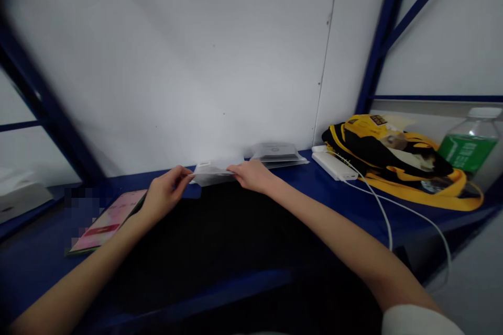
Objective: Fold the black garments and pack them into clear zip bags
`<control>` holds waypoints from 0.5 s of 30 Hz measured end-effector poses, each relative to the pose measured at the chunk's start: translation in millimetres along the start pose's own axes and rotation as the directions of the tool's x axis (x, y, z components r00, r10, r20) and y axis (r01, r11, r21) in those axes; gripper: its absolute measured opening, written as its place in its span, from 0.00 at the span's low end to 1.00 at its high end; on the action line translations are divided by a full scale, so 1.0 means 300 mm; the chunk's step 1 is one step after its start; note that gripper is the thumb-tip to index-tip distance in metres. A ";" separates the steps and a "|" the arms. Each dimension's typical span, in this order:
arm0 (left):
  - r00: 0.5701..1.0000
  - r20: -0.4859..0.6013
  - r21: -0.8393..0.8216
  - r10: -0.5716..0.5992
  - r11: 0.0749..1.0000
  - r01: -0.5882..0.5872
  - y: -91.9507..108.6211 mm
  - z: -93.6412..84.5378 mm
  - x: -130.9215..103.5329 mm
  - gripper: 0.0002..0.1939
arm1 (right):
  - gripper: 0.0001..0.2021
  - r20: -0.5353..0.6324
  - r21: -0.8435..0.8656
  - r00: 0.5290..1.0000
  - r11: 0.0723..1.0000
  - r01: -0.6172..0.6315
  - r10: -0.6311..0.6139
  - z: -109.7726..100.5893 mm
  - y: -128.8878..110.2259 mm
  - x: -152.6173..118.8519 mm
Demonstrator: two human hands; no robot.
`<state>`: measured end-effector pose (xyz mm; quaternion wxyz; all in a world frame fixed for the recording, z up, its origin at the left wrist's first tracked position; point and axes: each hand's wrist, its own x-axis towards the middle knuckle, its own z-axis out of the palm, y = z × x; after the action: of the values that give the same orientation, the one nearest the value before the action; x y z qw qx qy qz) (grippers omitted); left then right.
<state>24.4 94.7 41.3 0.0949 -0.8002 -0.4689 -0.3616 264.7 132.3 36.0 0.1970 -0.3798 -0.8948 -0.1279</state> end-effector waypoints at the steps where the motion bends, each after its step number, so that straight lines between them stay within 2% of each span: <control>1: 0.999 -0.005 0.010 -0.046 0.999 0.046 0.001 0.005 0.001 0.08 | 0.15 -0.030 0.020 0.999 1.000 -0.020 0.020 -0.007 0.010 0.000; 3: 0.992 -0.006 0.020 -0.128 0.992 0.128 -0.002 0.012 0.004 0.10 | 0.14 -0.138 0.113 0.987 0.992 -0.062 0.077 -0.033 0.037 -0.001; 5: 0.987 0.036 0.044 -0.154 0.987 0.153 -0.009 0.017 0.009 0.10 | 0.12 -0.284 0.222 0.940 0.967 -0.125 0.187 -0.066 0.072 -0.003; 8: 0.975 0.193 0.078 -0.113 0.992 0.100 -0.027 0.031 0.014 0.10 | 0.14 -0.473 0.278 0.792 0.918 -0.282 0.387 -0.107 0.139 -0.009; 9: 0.963 0.253 0.070 -0.088 0.995 0.072 -0.033 0.037 0.013 0.11 | 0.15 -0.512 0.261 0.748 0.906 -0.332 0.422 -0.114 0.167 -0.013; 10: 0.950 0.307 0.055 -0.059 0.997 0.045 -0.039 0.045 0.012 0.11 | 0.16 -0.536 0.234 0.724 0.900 -0.367 0.434 -0.115 0.196 -0.018; 12: 0.923 0.385 0.026 -0.011 1.000 0.001 -0.050 0.062 0.008 0.13 | 0.18 -0.554 0.155 0.724 0.905 -0.396 0.411 -0.099 0.261 -0.029; 15: 0.900 0.435 0.001 0.022 1.000 -0.025 -0.067 0.088 0.000 0.17 | 0.23 -0.495 0.034 0.778 0.903 -0.427 0.387 -0.037 0.359 -0.052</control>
<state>20.9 118.4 18.5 -0.0050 -0.8661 -0.4696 -0.1714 356.2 191.4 47.3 0.4246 -0.5266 -0.7058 -0.2102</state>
